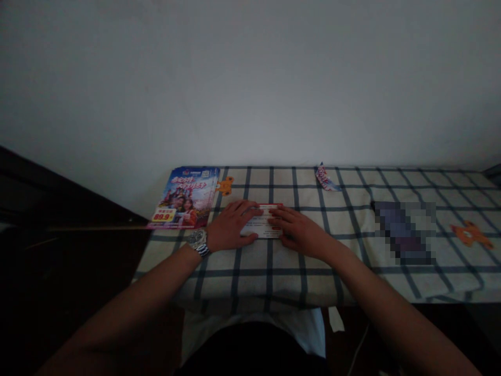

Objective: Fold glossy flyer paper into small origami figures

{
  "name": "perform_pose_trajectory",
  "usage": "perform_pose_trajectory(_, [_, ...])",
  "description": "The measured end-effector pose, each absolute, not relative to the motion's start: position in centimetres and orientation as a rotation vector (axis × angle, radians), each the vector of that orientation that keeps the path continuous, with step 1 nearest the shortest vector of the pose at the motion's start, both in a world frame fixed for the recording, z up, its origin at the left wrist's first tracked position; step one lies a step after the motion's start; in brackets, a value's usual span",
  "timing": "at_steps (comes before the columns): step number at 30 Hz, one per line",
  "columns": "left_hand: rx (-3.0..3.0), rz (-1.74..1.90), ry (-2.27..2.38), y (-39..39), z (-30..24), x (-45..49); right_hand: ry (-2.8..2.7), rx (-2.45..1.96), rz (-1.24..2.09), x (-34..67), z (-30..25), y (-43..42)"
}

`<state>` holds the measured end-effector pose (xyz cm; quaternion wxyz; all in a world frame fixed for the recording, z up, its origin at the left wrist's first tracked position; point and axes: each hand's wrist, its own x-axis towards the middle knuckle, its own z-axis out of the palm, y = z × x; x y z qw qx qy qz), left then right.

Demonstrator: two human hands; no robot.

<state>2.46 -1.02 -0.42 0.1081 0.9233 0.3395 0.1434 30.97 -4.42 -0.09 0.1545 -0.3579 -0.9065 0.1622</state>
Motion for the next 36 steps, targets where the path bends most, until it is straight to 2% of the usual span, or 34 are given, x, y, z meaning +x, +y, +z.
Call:
perform_pose_trajectory(11, [2.773,0.420,1.007,-1.1,-0.2,2.6,-2.682,-1.089,0.260,30.0,0.5,-6.0])
perform_pose_trajectory(27, [2.750,0.561,1.187,-0.7,0.6,2.5,-2.464,-1.338,0.010,29.7,-0.5,-4.0])
perform_pose_trajectory(36, [2.746,0.618,1.176,-0.2,0.0,2.2,-2.454,-1.270,0.174,29.7,-1.3,-2.0])
